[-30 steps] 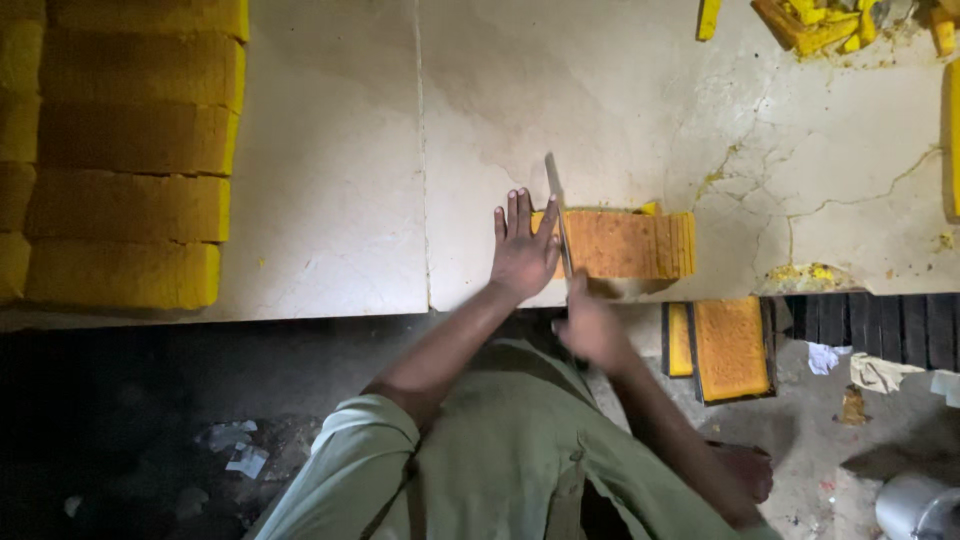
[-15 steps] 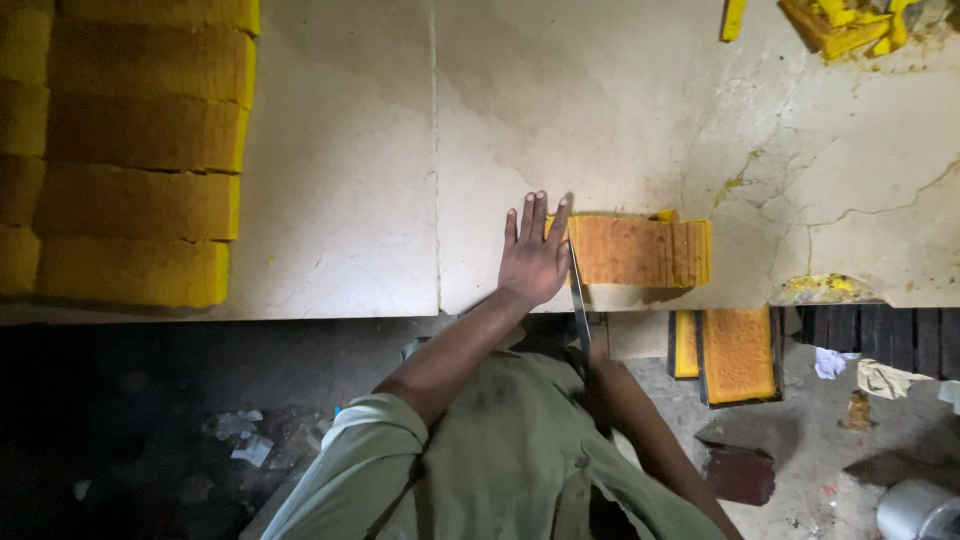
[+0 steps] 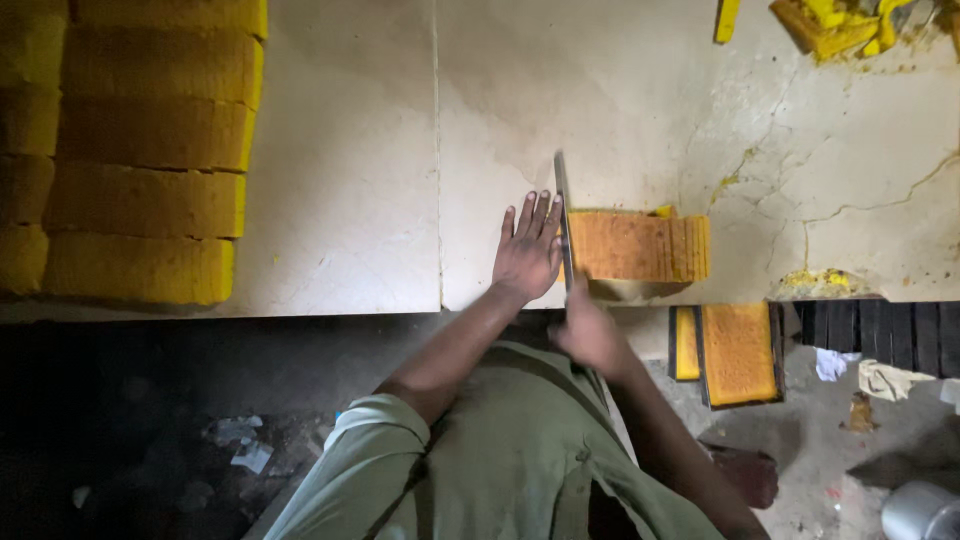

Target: The person uses a long knife to slice rectangular yellow food blocks into smaller strips on a white countertop. The person repeatedly cuts the blocks, stacks the resulting strips, and places them into a black tray.

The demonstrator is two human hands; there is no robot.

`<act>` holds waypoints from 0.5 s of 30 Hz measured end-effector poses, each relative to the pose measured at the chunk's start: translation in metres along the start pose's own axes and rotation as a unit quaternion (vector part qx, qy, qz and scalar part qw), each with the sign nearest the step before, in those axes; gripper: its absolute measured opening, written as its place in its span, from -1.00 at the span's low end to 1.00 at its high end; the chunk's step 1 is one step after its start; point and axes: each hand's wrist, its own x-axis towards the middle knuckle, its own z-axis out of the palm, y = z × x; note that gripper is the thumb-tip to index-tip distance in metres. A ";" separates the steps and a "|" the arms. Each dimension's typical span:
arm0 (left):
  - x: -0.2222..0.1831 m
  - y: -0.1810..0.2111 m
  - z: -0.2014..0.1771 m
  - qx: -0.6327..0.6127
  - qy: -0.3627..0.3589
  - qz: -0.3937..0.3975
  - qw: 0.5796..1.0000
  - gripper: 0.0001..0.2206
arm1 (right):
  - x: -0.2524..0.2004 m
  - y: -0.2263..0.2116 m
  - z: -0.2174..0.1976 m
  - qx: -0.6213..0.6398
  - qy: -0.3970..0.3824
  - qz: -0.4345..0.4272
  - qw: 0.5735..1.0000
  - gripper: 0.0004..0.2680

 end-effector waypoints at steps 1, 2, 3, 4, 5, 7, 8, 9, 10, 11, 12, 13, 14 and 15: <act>-0.001 0.001 0.000 0.015 -0.011 -0.005 1.000 -0.42 | -0.022 0.005 0.007 0.010 -0.005 -0.009 1.000 -0.39; 0.002 0.001 -0.002 0.005 -0.011 -0.003 1.000 -0.41 | -0.040 0.011 0.013 0.024 -0.007 -0.019 1.000 -0.38; 0.004 0.000 -0.004 -0.005 -0.011 -0.001 1.000 -0.40 | -0.056 0.018 0.020 0.035 -0.007 -0.017 0.999 -0.38; 0.003 0.001 -0.004 -0.015 -0.012 0.000 1.000 -0.39 | -0.067 0.025 0.029 0.030 -0.017 0.008 0.999 -0.37; 0.002 0.002 -0.003 -0.009 -0.004 0.002 1.000 -0.39 | -0.072 0.032 0.038 0.018 -0.024 0.031 0.999 -0.37; 0.004 0.002 -0.002 0.005 0.016 0.008 1.000 -0.40 | -0.062 0.043 0.053 -0.037 -0.033 0.055 0.997 -0.35; 0.005 0.000 -0.001 0.013 0.022 0.008 1.000 -0.40 | -0.047 0.046 0.059 -0.056 -0.011 0.025 0.998 -0.41; 0.004 -0.002 -0.001 0.021 0.027 0.007 0.999 -0.40 | -0.032 0.047 0.064 -0.075 0.011 -0.005 0.997 -0.47; 0.001 -0.002 0.000 0.031 0.036 0.012 0.999 -0.41 | -0.019 0.048 0.066 -0.075 -0.010 0.055 0.996 -0.46; -0.004 -0.001 0.001 0.026 0.034 0.011 0.999 -0.41 | -0.009 0.048 0.066 -0.073 -0.033 0.114 0.990 -0.45; -0.002 0.000 -0.001 0.017 0.036 0.012 0.999 -0.40 | 0.004 0.047 0.058 -0.056 -0.001 0.101 0.993 -0.41; -0.001 0.001 -0.003 0.009 0.038 0.012 0.999 -0.40 | 0.013 0.046 0.048 -0.038 0.030 0.087 0.995 -0.36; -0.001 0.001 -0.004 -0.017 0.042 0.006 0.999 -0.40 | 0.021 0.045 0.038 -0.022 0.059 0.071 0.995 -0.32; -0.002 0.000 -0.005 -0.044 0.046 0.000 0.998 -0.39 | 0.028 0.041 0.028 -0.034 0.072 0.059 0.995 -0.37</act>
